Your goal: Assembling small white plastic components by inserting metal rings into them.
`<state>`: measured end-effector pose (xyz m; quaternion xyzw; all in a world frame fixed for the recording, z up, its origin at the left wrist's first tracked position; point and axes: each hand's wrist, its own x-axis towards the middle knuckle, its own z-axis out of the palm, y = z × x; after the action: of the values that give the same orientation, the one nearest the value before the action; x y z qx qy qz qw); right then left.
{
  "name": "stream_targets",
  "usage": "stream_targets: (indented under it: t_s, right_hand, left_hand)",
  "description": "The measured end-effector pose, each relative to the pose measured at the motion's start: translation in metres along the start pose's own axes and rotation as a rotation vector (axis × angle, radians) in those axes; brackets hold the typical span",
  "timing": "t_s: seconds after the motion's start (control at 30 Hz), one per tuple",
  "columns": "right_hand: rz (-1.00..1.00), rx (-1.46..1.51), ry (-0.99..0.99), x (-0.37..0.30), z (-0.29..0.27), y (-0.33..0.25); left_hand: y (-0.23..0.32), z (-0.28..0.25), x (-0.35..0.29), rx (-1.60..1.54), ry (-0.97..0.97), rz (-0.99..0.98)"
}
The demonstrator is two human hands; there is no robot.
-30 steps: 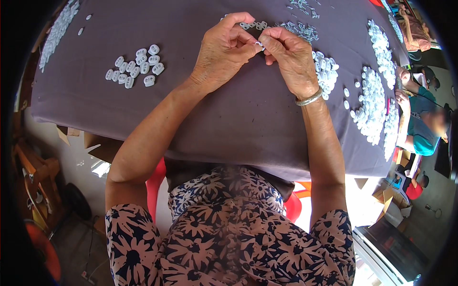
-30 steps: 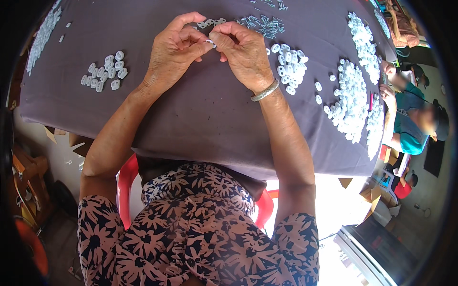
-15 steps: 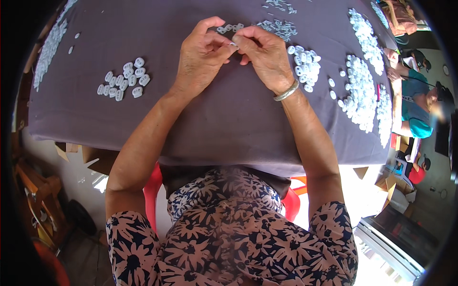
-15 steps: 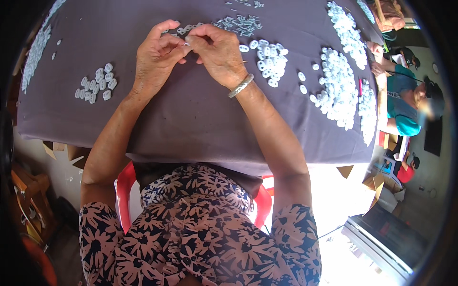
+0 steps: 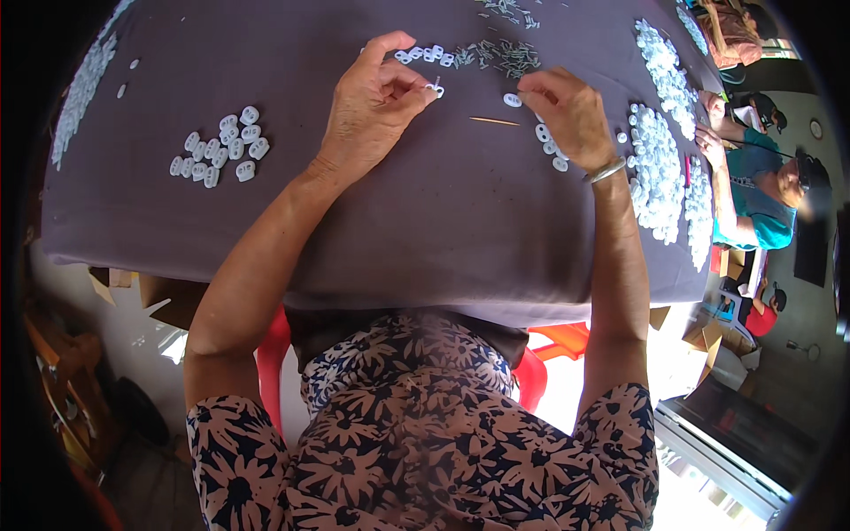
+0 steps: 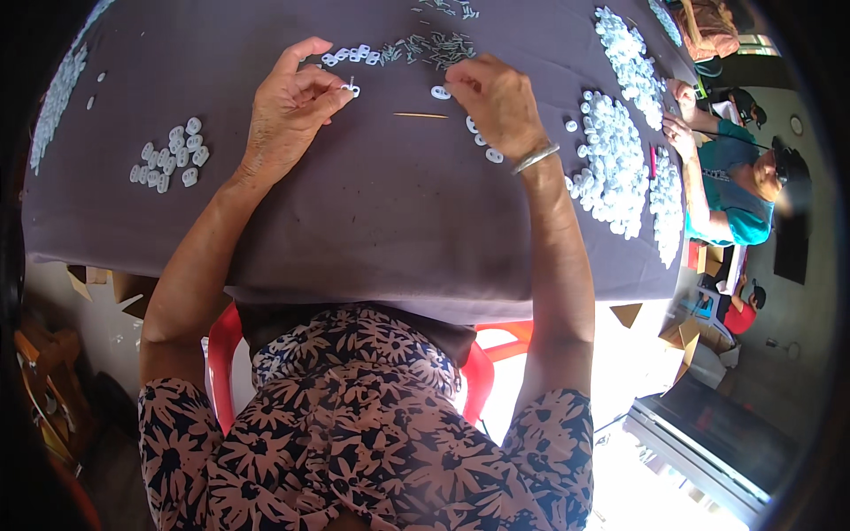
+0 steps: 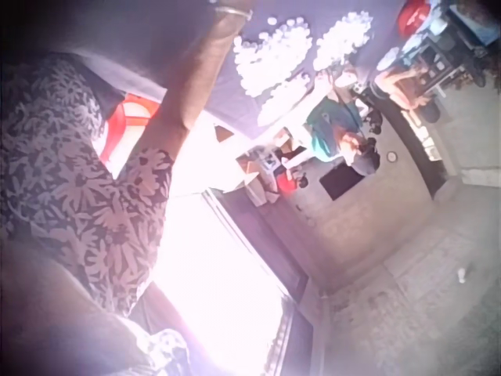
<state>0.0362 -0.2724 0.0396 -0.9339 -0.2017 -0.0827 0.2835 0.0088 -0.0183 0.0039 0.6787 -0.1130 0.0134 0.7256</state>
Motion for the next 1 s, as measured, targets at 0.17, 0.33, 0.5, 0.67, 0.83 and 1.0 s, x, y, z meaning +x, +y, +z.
stream_targets:
  t_s: [0.17, 0.33, 0.5, 0.67, 0.83, 1.0]
  right_hand:
    - [-0.070, -0.091, 0.056, -0.011, 0.016, -0.014]
    - [-0.071, -0.060, 0.037, -0.008, 0.016, -0.021]
    - [0.112, 0.229, -0.006, 0.002, 0.029, -0.033]
    - [0.253, 0.930, -0.050, 0.020, 0.042, -0.056]
    - [0.213, 0.909, -0.017, 0.018, 0.055, -0.059]
    - [0.150, 0.841, -0.004, 0.016, 0.054, -0.059]
  left_hand:
    - [-0.005, -0.001, 0.000, 0.004, 0.021, 0.021]
    - [-0.002, 0.002, 0.000, 0.063, 0.014, 0.021]
    - [-0.002, -0.001, -0.001, 0.090, -0.027, 0.032]
    - [0.001, -0.003, -0.001, 0.064, -0.055, -0.019]
    - [0.003, -0.003, 0.000, 0.106, -0.068, -0.026]
    - [0.004, -0.003, -0.001, 0.128, -0.080, -0.036]
